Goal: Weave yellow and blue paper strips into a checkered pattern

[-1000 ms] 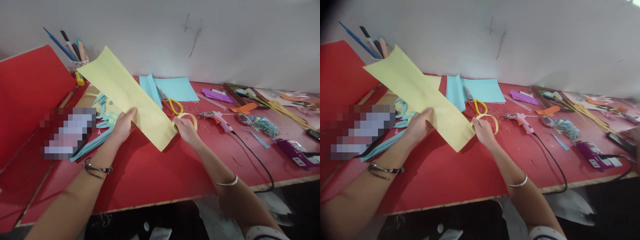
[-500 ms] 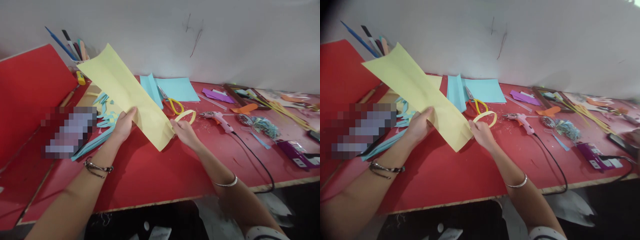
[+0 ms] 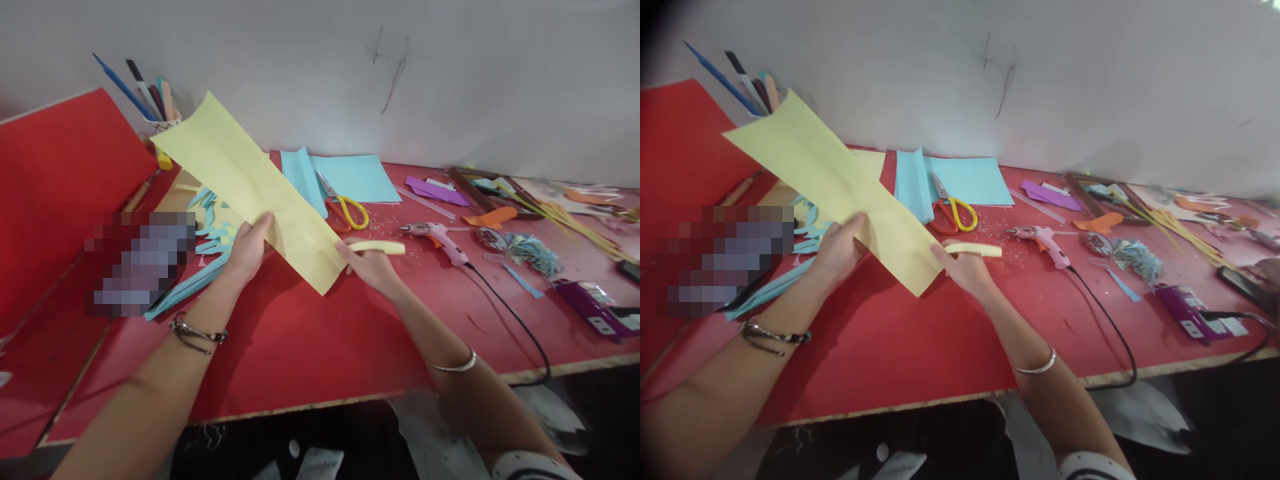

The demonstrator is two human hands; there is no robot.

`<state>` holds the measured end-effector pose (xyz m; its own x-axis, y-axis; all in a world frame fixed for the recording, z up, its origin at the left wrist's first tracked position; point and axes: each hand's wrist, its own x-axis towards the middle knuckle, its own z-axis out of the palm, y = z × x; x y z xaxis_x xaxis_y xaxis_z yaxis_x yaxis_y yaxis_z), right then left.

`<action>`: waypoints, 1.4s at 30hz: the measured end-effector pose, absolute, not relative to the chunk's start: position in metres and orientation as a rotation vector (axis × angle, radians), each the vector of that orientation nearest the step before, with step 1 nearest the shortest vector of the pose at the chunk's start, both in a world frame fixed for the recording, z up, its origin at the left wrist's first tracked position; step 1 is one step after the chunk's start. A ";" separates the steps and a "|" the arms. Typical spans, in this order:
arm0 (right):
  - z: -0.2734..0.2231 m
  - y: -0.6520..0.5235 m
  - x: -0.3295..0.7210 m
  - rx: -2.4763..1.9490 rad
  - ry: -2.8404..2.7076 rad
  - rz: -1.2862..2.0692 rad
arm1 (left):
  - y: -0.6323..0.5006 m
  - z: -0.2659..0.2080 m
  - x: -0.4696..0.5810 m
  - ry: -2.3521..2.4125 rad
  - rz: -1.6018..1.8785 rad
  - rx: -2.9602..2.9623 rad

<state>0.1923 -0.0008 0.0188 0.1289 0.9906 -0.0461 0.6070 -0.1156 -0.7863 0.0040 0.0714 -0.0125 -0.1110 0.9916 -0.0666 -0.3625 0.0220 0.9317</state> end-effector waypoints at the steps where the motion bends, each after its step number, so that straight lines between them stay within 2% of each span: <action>1: 0.020 -0.002 0.192 -1.827 -1.544 0.798 | 0.071 -0.012 0.004 1.039 1.417 0.833; 5: 0.024 -0.003 0.191 -1.939 -1.492 0.816 | 0.071 -0.010 0.005 1.020 1.427 0.813; 17: 0.023 0.001 0.194 -1.796 -1.431 0.975 | 0.068 -0.004 0.004 1.071 1.444 0.802; 32: 0.020 0.008 0.208 -1.858 -1.398 0.858 | 0.074 0.015 0.000 0.950 1.558 0.567; 35: 0.028 0.003 0.202 -1.764 -1.491 1.007 | 0.075 0.015 -0.002 0.951 1.521 0.536; 40: 0.040 -0.010 0.189 -1.343 -2.008 1.698 | 0.073 0.021 -0.001 0.898 1.455 0.480; 42: 0.044 -0.013 0.186 -1.265 -2.132 1.868 | 0.072 0.023 0.000 0.900 1.439 0.468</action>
